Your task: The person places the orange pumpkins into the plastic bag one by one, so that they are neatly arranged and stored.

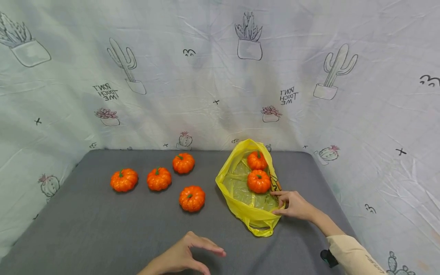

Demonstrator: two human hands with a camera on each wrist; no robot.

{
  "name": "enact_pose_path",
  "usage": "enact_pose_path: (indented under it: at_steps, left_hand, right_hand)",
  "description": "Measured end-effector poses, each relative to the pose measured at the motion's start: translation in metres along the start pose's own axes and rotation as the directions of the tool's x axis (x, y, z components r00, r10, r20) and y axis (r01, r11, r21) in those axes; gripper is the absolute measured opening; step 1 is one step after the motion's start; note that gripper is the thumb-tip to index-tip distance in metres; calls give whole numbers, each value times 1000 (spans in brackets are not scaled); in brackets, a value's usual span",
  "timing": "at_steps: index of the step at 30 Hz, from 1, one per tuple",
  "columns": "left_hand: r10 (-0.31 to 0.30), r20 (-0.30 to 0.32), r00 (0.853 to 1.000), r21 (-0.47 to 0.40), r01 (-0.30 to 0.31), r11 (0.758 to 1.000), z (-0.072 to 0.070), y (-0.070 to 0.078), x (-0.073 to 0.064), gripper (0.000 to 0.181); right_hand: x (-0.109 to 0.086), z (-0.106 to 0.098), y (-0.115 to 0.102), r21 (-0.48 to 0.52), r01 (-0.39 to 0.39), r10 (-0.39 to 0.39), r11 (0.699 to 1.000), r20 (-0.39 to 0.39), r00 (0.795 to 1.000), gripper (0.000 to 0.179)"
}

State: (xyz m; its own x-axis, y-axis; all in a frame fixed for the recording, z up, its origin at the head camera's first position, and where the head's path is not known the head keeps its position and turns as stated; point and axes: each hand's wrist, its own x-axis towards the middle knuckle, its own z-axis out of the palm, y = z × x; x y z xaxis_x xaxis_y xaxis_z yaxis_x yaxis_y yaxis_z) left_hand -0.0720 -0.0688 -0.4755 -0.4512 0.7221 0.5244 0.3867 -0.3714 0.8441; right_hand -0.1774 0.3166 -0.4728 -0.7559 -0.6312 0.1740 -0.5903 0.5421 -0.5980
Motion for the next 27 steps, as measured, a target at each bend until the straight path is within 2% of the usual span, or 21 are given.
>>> enact_pose_path:
  at_steps: [4, 9, 13, 16, 19, 22, 27]
  left_hand:
    - [-19, -20, 1000, -7, 19, 1000, -2, -6, -6, 59]
    - [-6, -72, 997, 17, 7, 1000, -8, -9, -12, 59]
    - [-61, -108, 992, -6, 61, 998, -17, -6, -16, 57]
    - [-140, -103, 985, -54, 135, 989, -26, -3, -19, 55]
    - [-175, -89, 981, -94, 167, 982, -37, -2, -22, 54]
    - [-177, -91, 980, -108, 166, 980, -50, 1, -25, 55]
    - [-159, -163, 974, -30, 156, 987, -72, 5, -32, 53]
  right_hand:
    - [-1, 1, 0, -2, -4, 4, 1000, -2, 1000, 31]
    - [-1, 2, 0, 3, -4, 4, 1000, 1, 1000, 31]
    - [-1, 3, 0, 10, -7, 7, 1000, 4, 1000, 31]
    - [-1, 3, 0, 8, -14, 14, 1000, 4, 1000, 31]
    - [-1, 3, -1, 13, -19, 19, 1000, 5, 1000, 31]
    - [0, 2, -2, 19, -27, 27, 999, 8, 1000, 31]
    - [0, 1, -2, 24, -29, 29, 999, 10, 1000, 30]
